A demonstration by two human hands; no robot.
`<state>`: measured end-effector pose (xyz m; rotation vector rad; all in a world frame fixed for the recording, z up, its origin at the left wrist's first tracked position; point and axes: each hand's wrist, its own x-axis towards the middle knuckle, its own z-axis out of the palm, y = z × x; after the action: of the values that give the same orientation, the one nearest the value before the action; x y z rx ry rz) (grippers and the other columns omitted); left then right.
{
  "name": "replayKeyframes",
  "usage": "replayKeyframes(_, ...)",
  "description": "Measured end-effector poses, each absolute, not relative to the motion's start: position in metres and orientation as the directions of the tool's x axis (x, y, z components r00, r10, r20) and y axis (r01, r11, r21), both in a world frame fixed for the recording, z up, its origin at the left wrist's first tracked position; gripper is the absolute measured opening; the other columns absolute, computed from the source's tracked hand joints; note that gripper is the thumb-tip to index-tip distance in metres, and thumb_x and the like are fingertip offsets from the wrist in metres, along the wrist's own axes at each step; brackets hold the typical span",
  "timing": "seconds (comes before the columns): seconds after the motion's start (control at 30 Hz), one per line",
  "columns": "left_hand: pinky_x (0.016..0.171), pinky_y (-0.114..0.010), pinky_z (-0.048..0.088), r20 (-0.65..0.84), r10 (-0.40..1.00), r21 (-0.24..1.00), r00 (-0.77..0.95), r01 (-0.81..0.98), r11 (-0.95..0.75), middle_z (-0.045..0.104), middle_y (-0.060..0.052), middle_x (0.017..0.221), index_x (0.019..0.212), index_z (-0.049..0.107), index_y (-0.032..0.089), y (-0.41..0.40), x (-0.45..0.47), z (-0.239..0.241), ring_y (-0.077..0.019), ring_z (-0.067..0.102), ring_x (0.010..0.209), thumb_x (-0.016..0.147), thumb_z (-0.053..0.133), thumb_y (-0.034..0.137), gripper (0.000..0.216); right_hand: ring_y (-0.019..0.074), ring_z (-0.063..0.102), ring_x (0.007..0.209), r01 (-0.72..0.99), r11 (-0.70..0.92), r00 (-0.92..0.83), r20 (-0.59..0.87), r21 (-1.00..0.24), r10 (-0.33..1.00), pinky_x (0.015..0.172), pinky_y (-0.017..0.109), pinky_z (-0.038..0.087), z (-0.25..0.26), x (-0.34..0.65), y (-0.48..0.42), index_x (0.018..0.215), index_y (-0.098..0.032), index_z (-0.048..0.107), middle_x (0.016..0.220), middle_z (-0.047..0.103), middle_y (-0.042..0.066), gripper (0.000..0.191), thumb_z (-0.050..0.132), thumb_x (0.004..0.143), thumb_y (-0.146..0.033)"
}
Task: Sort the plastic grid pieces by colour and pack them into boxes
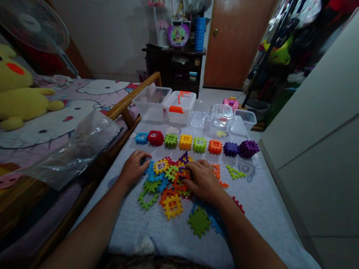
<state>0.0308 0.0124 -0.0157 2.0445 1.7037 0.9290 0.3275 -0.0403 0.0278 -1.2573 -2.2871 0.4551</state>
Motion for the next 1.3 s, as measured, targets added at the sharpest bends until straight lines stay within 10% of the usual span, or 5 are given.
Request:
replayKeyframes(0.33, 0.091, -0.038, 0.048, 0.275, 0.958, 0.615, 0.083, 0.751, -0.242, 0.059, -0.006, 0.097, 0.090, 0.067, 0.019, 0.013, 0.031, -0.016, -0.0230, 0.059, 0.094, 0.078, 0.054, 0.026, 0.020, 0.0225, 0.050, 0.097, 0.606, 0.575, -0.491, 0.310, -0.550, 0.814, 0.086, 0.037, 0.041, 0.035, 0.321, -0.046, 0.080, -0.022, 0.054, 0.098, 0.061, 0.006, 0.011, 0.064, 0.081, -0.016)
replayKeyframes(0.63, 0.090, -0.038, 0.049, 0.271, 0.959, 0.622, 0.079, 0.746, -0.237, 0.058, -0.005, 0.095, 0.090, 0.067, 0.020, 0.012, 0.032, -0.013, -0.0227, 0.059, 0.093, 0.077, 0.054, 0.025, 0.019, 0.0231, 0.050, 0.100, 0.530, 0.671, -0.627, 0.294, -0.518, 0.721, 0.091, 0.039, 0.040, 0.038, 0.315, -0.055, 0.083, -0.022, 0.058, 0.106, 0.061, 0.006, 0.030, 0.077, 0.075, -0.044)
replayKeyframes(0.93, 0.091, -0.038, 0.049, 0.268, 0.960, 0.615, 0.087, 0.752, -0.239, 0.059, -0.006, 0.097, 0.091, 0.067, 0.019, 0.013, 0.031, -0.016, -0.0231, 0.059, 0.094, 0.078, 0.055, 0.026, 0.019, 0.0290, 0.050, 0.111, 0.732, 0.487, -0.415, 0.254, -0.477, 0.873, 0.096, 0.047, 0.038, 0.028, 0.332, -0.037, 0.121, -0.020, 0.059, 0.113, 0.066, 0.011, 0.038, 0.065, 0.085, -0.032)
replayKeyframes(1.3, 0.092, -0.039, 0.048, 0.247, 0.964, 0.614, 0.094, 0.755, -0.231, 0.058, -0.007, 0.097, 0.092, 0.068, 0.017, 0.014, 0.031, -0.016, -0.0239, 0.059, 0.095, 0.078, 0.053, 0.027, 0.022, 0.0276, 0.054, 0.108, 0.705, 0.483, -0.340, 0.349, -0.520, 0.873, 0.097, 0.045, 0.042, 0.029, 0.338, -0.026, 0.114, -0.019, 0.064, 0.112, 0.065, 0.011, 0.039, 0.070, 0.078, -0.033)
